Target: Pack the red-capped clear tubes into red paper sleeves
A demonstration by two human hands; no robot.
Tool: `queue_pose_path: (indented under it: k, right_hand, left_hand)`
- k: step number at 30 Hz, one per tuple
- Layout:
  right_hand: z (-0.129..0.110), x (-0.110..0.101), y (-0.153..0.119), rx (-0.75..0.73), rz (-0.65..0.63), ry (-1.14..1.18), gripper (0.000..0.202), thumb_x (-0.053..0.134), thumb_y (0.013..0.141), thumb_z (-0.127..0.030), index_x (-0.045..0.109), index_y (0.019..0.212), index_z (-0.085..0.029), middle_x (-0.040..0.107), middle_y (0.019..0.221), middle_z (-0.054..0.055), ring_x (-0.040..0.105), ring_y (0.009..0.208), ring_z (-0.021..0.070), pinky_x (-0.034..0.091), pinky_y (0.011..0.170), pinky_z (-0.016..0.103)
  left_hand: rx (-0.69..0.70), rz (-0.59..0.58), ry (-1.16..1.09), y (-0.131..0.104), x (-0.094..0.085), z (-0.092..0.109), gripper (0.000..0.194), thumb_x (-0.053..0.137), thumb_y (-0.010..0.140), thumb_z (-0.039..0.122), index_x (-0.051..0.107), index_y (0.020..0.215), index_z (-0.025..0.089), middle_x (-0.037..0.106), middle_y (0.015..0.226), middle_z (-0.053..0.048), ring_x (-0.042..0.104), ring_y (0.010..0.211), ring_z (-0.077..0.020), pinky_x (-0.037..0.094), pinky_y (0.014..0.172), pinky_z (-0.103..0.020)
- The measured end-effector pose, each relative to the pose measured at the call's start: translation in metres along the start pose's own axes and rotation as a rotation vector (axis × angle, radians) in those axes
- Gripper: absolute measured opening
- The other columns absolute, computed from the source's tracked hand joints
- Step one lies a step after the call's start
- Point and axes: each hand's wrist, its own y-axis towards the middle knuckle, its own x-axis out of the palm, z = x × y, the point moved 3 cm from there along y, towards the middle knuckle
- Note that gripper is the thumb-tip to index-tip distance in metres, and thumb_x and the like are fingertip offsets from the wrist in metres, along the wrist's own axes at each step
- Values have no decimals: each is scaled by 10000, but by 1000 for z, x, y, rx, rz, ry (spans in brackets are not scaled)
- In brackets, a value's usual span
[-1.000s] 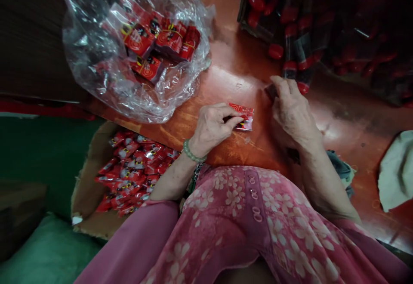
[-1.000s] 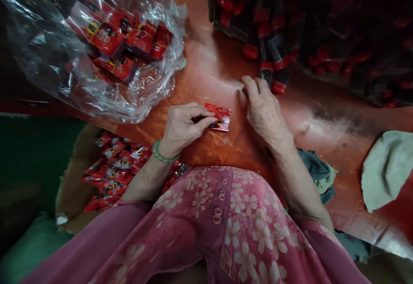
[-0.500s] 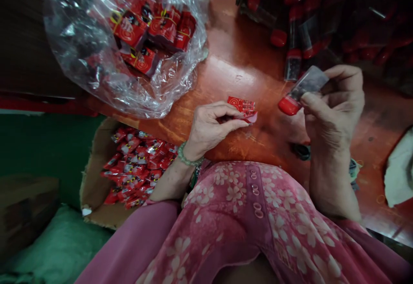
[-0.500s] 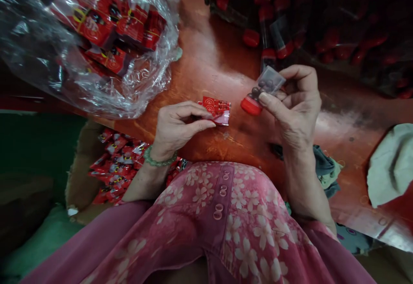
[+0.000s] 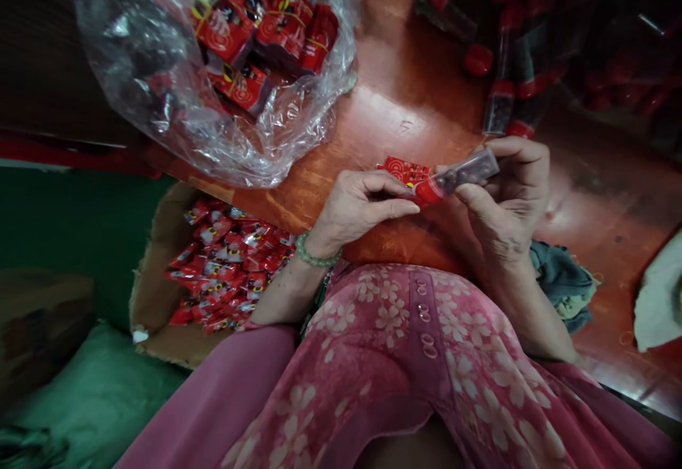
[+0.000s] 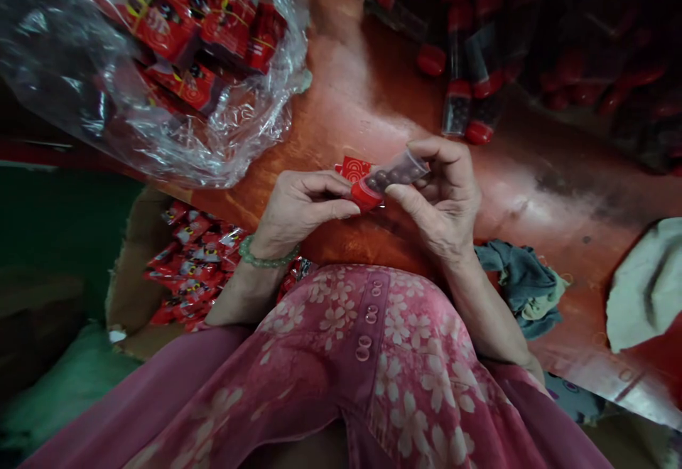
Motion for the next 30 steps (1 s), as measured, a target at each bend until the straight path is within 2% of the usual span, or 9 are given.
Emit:
queue_pose_path:
  k: [5,8,11,13,17,22,27,30]
  right_hand:
    - [-3,-7,3,-96,-19,-141,349,852,816,-367,681,1118,-330,673,939,-3,715,844,201,621,766,371]
    - [-8,-10,5,-131,-73,-181,327,864,804,-325,723,1099,-329,689,921,6,702,861,213,609,765,380]
    - [-11,-9,4,-98,-111,-215,303,847,825,-278,754,1101,-361,709,949,13,689,861,210,596,763,383]
    - [-9,-7,3,-67,-72,-221,296,846,831,-300,754,1103,-370,698,943,7,683,850,199,600,751,371]
    - [2,1,-1,1,15,-170,309,850,826,-410,716,1094,-332,654,928,-13,700,842,167,634,786,347]
    - [10,8,-1,82,13,-112,330,857,823,-400,690,1097,-323,651,952,-27,716,848,144,655,811,320]
    - [12,9,2,101,26,-89,304,854,829,-392,681,1069,-324,652,966,-39,734,913,145,654,897,343]
    - [15,10,2,107,24,-72,307,854,828,-408,679,1066,-326,647,935,-49,726,871,130,658,869,325]
  left_hand:
    - [15,-19,15,1,1,-1,131,899,721,295,830,777,200,804,804,-35,717,737,-152,548,750,-272]
    - [43,-24,79,2,1,-2,118,886,743,302,831,777,203,805,814,-44,718,756,-152,546,779,-275]
    - [76,-35,112,2,2,-1,148,881,750,334,833,795,201,809,831,-49,715,762,-155,542,788,-278]
    - [60,-39,105,2,2,1,178,864,766,359,834,824,193,815,861,-52,720,784,-165,545,790,-279]
    - [-57,-104,16,-1,4,3,243,784,837,390,824,918,165,818,920,-54,731,829,-178,555,799,-275]
    - [-139,-145,-61,-2,6,6,292,696,898,405,792,948,134,792,912,-58,695,815,-152,531,793,-257]
    - [-148,-178,-74,5,6,11,303,717,872,428,760,888,129,744,856,-44,642,761,-130,505,733,-246]
    - [-168,-170,-40,8,6,11,295,752,836,427,729,824,133,694,774,-23,580,685,-110,468,661,-235]
